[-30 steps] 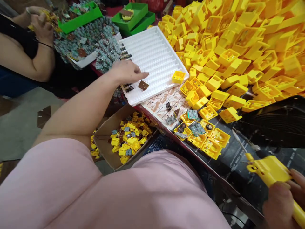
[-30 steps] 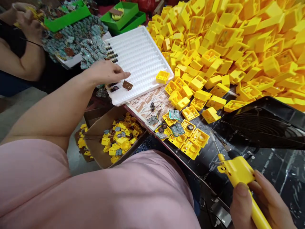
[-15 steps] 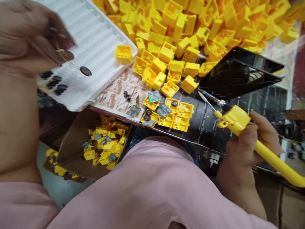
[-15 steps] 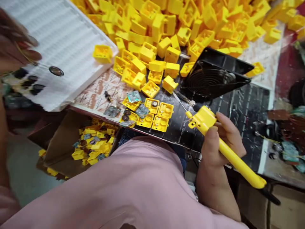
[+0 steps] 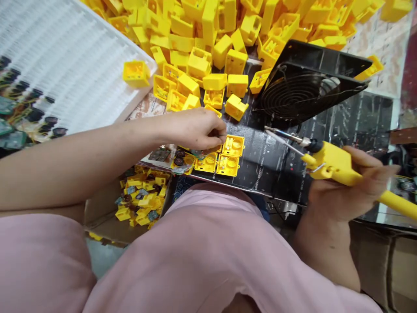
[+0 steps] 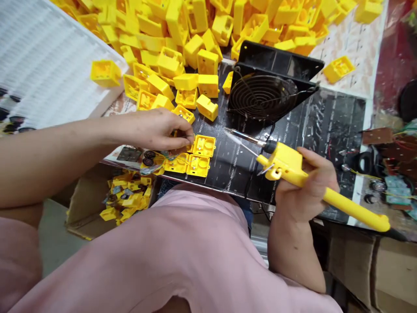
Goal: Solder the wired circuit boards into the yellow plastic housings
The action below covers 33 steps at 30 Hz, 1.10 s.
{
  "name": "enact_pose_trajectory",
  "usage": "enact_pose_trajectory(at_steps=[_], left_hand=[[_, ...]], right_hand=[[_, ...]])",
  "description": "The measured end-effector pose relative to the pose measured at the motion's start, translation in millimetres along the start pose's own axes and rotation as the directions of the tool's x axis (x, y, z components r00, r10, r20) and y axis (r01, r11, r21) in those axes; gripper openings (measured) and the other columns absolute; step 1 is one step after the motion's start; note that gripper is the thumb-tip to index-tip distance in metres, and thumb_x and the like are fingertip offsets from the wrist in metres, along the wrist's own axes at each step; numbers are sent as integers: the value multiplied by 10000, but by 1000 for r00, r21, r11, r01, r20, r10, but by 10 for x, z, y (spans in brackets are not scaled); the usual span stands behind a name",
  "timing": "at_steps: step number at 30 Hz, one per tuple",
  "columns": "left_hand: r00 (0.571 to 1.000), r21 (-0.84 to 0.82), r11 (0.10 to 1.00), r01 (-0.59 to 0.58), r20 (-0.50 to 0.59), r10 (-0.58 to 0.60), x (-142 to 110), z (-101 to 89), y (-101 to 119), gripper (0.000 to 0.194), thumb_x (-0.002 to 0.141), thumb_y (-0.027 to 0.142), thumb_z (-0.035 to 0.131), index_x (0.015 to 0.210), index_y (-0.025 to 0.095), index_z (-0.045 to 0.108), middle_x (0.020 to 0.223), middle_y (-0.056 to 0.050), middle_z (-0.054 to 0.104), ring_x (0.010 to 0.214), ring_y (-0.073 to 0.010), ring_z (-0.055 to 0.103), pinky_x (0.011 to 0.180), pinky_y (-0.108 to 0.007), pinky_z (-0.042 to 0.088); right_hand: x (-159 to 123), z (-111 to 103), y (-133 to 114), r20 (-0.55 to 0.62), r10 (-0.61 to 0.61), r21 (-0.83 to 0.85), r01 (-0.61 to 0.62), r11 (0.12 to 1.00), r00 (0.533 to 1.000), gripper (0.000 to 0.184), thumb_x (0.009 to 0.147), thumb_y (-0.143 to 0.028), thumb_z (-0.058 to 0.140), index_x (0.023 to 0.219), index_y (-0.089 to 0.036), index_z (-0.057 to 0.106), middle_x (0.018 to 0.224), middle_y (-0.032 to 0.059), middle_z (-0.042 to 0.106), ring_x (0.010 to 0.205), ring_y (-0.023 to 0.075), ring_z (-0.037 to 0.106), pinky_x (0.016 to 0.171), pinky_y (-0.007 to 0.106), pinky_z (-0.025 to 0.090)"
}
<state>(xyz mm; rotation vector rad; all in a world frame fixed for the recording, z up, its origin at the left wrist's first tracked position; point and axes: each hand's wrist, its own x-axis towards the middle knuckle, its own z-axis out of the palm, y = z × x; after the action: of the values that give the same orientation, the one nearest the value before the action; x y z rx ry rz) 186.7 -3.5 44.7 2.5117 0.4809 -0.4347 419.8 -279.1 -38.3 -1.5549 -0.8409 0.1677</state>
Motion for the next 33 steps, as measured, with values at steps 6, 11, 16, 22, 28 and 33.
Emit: enact_pose_trajectory(at_steps=[6, 11, 16, 22, 28, 33], left_hand=[[1000, 11, 1000, -5, 30, 5, -27, -44, -57, 191, 921, 276, 667, 907, 242, 854, 769, 25, 762, 704, -164, 756, 768, -262, 552], [1000, -15, 1000, -22, -2, 22, -20, -27, -11, 245, 961, 319, 649, 1056, 239, 860, 874, 18, 807, 830, -178, 813, 835, -258, 587], [996, 36, 999, 4, -87, -1, 13, 109, 102, 197, 938, 184, 664, 1047, 246, 816, 821, 14, 765, 874, -208, 822, 901, -284, 600], [988, 147, 989, 6, -155, 17, -13, 218, 155, 267, 966, 196, 632, 1169, 248, 798, 894, -18, 791, 942, -256, 825, 902, -315, 599], [989, 226, 973, 36, -151, -1, -23, 225, 233, 297, 976, 160, 604, 1195, 226, 794, 913, -47, 801, 952, -280, 823, 912, -340, 590], [981, 227, 974, 4, -189, 40, -22, 268, 200, 358, 990, 175, 593, 1293, 242, 773, 936, -52, 813, 979, -292, 825, 944, -363, 595]], right_hand=[[-179, 97, -103, 43, -129, -27, 130, 991, 991, 475, 955, -551, 987, 1317, -255, 904, 1051, 80, 866, 824, 276, 843, 670, 372, 707], [-235, 57, -150, 59, -296, -20, 298, 954, 953, 387, 996, -348, 964, 1381, -323, 928, 948, 32, 897, 589, 172, 744, 452, 251, 538], [-213, -6, -317, 248, -380, -83, 411, 908, 891, 635, 928, -282, 1038, 1529, -374, 851, 1069, 40, 934, 632, 226, 819, 436, 280, 612], [-100, 113, -421, 391, -541, 77, 560, 825, 744, 360, 1008, -264, 988, 1337, -290, 843, 904, -19, 886, 665, 199, 832, 561, 278, 703], [-33, 158, -474, 481, -534, 45, 588, 807, 695, 222, 1025, -299, 1002, 1066, -280, 784, 875, -39, 856, 683, 161, 828, 597, 243, 688], [48, 229, -549, 508, -566, 49, 634, 772, 649, 246, 1050, -302, 989, 1040, -253, 747, 852, -39, 842, 665, 130, 810, 596, 198, 663]])
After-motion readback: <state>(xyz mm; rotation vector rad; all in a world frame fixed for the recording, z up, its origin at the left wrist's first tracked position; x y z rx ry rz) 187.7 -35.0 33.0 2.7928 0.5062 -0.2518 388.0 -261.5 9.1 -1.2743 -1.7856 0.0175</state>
